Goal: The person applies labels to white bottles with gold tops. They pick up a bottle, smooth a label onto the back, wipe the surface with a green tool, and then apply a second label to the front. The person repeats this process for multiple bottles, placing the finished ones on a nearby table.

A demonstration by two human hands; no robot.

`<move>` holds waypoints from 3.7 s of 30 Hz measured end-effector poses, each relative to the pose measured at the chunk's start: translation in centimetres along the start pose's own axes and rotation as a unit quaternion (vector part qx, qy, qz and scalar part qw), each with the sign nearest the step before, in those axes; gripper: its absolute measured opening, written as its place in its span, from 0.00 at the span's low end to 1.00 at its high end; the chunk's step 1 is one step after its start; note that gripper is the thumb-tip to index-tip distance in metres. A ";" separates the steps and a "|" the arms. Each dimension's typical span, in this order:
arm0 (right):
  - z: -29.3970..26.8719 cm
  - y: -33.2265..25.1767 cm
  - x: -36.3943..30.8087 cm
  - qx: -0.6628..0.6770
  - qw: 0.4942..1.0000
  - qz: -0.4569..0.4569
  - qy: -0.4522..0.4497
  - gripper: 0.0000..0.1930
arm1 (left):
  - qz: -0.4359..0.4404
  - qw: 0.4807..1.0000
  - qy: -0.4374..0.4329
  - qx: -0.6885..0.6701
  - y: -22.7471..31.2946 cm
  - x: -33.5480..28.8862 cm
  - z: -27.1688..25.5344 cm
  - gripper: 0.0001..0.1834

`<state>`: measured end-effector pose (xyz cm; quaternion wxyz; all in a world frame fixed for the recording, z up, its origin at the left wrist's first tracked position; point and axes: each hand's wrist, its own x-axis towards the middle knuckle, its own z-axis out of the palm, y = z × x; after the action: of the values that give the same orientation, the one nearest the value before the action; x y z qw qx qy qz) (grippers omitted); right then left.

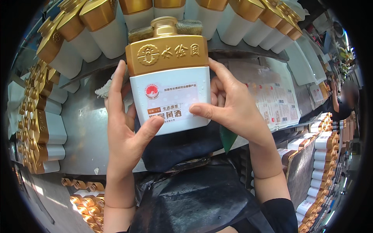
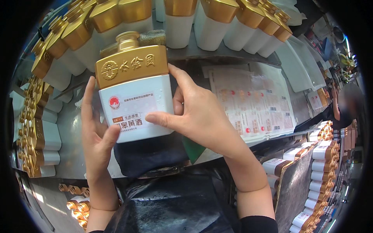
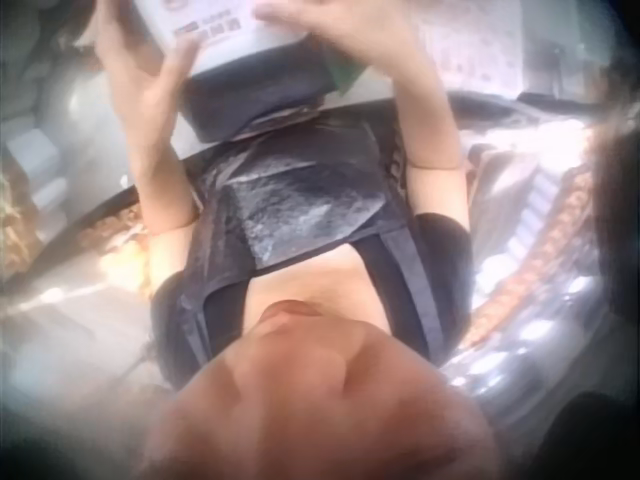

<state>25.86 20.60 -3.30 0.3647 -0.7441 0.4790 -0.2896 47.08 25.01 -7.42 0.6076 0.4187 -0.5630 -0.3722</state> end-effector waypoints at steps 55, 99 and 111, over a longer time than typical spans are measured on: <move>0.2 0.2 -5.8 0.194 0.977 0.085 0.035 0.10 | -0.091 0.994 0.059 -0.009 -0.5 -2.1 -2.2 0.24; -0.4 -1.2 2.4 -0.016 0.999 0.049 -0.013 0.32 | -0.007 0.995 0.021 0.093 0.2 2.5 0.8 0.38; -0.6 -0.2 0.4 -0.009 0.995 0.058 -0.081 0.34 | -0.066 0.994 -0.008 -0.091 0.2 0.3 -0.1 0.42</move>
<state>25.66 20.09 -2.78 0.4119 -0.7391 0.4928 -0.2031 47.15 24.85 -7.12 0.6128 0.3952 -0.5028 -0.4643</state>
